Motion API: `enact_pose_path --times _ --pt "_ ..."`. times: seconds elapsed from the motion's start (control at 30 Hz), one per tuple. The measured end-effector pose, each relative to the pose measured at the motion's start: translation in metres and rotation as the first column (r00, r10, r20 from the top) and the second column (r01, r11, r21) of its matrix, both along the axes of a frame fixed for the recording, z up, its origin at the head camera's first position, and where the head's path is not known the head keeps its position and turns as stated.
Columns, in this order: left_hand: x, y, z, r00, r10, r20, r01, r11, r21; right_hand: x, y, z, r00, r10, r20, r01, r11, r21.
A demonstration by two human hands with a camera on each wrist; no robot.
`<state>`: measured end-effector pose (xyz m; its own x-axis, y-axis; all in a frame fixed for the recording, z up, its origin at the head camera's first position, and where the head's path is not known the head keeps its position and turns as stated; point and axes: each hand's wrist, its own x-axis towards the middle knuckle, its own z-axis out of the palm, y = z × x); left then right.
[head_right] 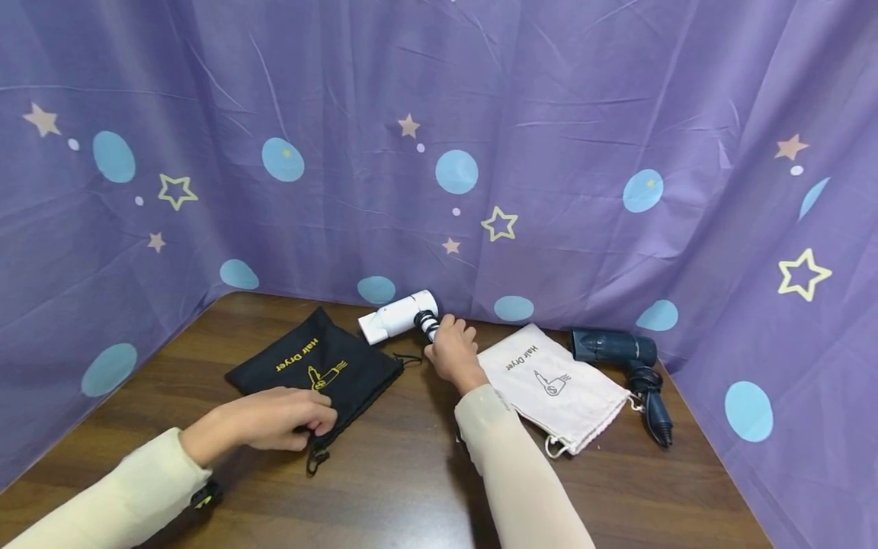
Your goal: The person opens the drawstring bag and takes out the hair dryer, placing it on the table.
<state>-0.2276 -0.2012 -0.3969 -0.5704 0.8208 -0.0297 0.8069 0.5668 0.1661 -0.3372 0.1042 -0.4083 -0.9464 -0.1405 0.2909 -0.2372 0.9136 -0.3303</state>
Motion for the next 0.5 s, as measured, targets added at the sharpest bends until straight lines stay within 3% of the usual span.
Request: enact_pose_path --times 0.23,0.5 --pt "0.0025 0.0032 0.0004 1.0 -0.015 0.009 0.014 1.0 0.005 -0.0039 -0.0059 -0.0042 0.998 -0.04 0.047 0.042 0.999 -0.024" --pt "0.0049 0.0051 0.0006 1.0 -0.024 0.017 0.024 1.0 0.003 -0.0016 -0.0053 -0.0047 0.996 -0.049 0.069 0.045 0.998 0.047"
